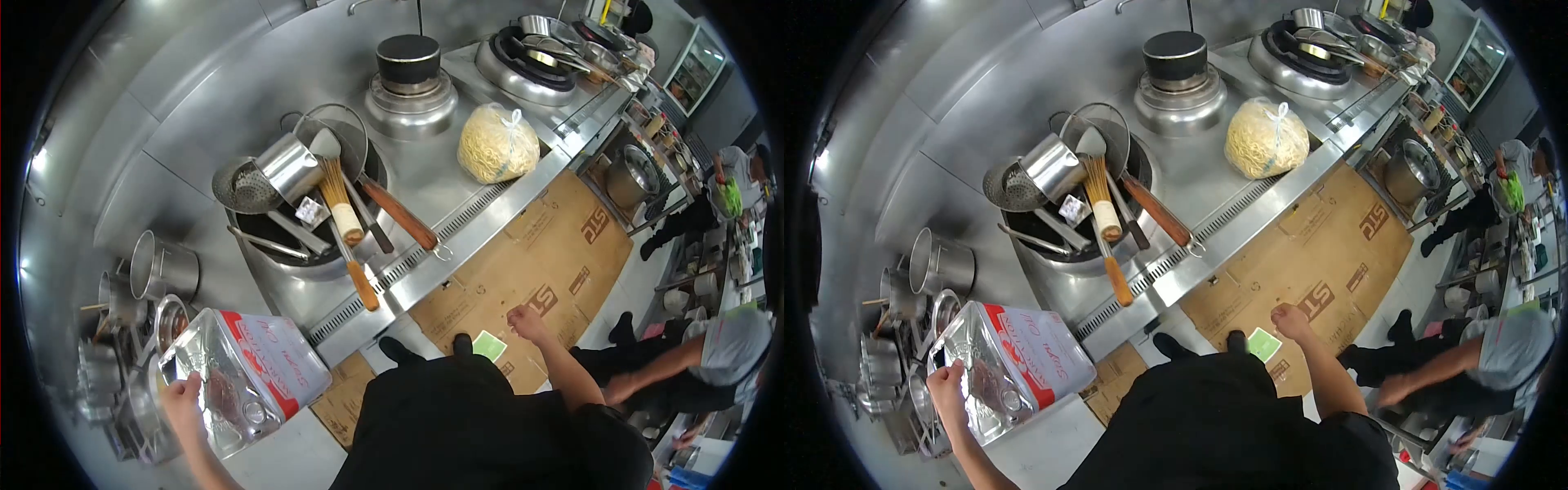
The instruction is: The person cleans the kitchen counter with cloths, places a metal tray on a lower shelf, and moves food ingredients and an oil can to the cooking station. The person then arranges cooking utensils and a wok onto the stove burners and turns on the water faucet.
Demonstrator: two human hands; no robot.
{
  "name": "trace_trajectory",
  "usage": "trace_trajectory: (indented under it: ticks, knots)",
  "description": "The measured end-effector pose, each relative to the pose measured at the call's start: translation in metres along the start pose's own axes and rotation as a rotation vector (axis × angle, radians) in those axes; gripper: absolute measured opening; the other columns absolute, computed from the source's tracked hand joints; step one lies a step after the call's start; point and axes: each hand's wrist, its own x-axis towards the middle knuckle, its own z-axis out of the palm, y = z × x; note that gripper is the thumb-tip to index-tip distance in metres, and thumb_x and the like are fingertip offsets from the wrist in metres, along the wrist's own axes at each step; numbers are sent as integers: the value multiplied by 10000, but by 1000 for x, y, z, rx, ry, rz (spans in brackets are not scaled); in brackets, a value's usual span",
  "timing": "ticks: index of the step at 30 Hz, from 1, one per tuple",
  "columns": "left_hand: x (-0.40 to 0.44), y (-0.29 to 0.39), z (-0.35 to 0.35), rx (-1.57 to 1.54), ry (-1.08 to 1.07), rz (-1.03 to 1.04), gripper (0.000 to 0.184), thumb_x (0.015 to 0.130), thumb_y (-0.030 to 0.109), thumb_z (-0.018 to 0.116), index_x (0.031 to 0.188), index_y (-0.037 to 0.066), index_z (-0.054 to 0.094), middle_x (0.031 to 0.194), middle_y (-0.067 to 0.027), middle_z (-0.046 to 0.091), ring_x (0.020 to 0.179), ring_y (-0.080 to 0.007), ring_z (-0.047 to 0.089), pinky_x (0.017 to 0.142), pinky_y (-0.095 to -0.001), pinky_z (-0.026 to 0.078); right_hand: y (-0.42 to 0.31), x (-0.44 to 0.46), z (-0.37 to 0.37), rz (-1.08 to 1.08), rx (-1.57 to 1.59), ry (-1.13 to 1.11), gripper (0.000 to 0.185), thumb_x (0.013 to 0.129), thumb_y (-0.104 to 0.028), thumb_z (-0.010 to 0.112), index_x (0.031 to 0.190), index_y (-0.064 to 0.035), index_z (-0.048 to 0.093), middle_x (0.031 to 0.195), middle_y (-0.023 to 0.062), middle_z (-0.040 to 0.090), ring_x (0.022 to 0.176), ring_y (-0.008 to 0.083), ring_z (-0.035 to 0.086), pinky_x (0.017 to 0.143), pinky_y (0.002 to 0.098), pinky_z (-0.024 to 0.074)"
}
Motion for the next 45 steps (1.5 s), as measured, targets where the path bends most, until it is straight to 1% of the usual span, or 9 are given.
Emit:
trace_trajectory:
  ticks: [11, 15, 17, 20, 30, 34, 36, 40, 45]
  knots:
    - [-174, 32, 15, 90, -167, -116, 353, 781, 230, 726, 575, -28, 601, 483, 18, 456, 490, -79, 384, 471, -290, 287, 185, 26, -68, 130, -624, -218, 216, 776, -214, 586, 867, -58, 705, 919, 124, 702, 873, 294, 663, 741, 356, 518]
    - [-201, 4, 36, 136, -384, -189, 342, 792, 246, 712, 616, -36, 632, 487, -7, 486, 498, -84, 414, 480, -286, 325, 310, 12, -83, -724, -1544, -528, 156, 745, -246, 628, 790, -110, 691, 910, 78, 683, 884, 240, 643, 723, 384, 518]
    - [-222, 2, 72, 137, -563, -183, 337, 801, 266, 700, 657, -36, 655, 506, -26, 522, 516, -91, 457, 497, -292, 365, 369, -15, -83, -400, -1461, -748, 213, 720, -351, 671, 771, -144, 659, 905, 78, 633, 1007, 201, 587, 768, 469, 490]
    - [-259, -21, 139, 129, -781, -104, 355, 809, 328, 680, 724, -16, 686, 545, -54, 580, 541, -105, 515, 525, -306, 411, 196, -122, -95, 430, -525, -396, 207, 821, -249, 542, 865, -107, 686, 894, 100, 692, 902, 285, 656, 799, 393, 517]
    - [-320, -101, 439, 358, -1154, 34, 373, 709, 401, 665, 835, 55, 722, 851, -186, 683, 826, -337, 654, 745, -410, 502, 259, -137, -122, 229, -383, -160, 323, 837, -291, 450, 880, -47, 658, 931, 235, 644, 927, 426, 589, 814, 467, 476]
    - [-326, -77, 547, 462, -1295, 76, 407, 714, 398, 609, 889, 44, 709, 931, -196, 677, 889, -353, 646, 796, -415, 500, 316, -122, -152, 476, -247, -177, 307, 800, -324, 508, 859, -86, 692, 933, 207, 661, 930, 385, 616, 818, 420, 493]
    - [-334, -45, 590, 536, -1332, 119, 415, 721, 391, 574, 888, 32, 701, 941, -205, 673, 899, -366, 643, 812, -423, 498, 377, -102, -161, 531, -168, -234, 239, 817, -287, 553, 868, -98, 692, 681, 41, 632, 605, 168, 620, 564, 322, 515]
    - [-344, 18, 684, 587, -1366, 336, 400, 711, 350, 535, 876, 16, 683, 932, -251, 651, 902, -393, 632, 816, -448, 493, 408, -66, -189, 669, -53, -150, 295, 793, -321, 520, 809, -75, 683, 819, 199, 662, 812, 360, 645, 749, 400, 515]
    - [-350, 98, 793, 580, -1475, 406, 336, 746, 301, 555, 915, 35, 670, 950, -232, 656, 928, -398, 629, 832, -461, 493, 385, -15, -208, 765, 284, -95, 215, 866, -194, 543, 999, -38, 609, 784, 61, 639, 609, 144, 609, 516, 284, 489]
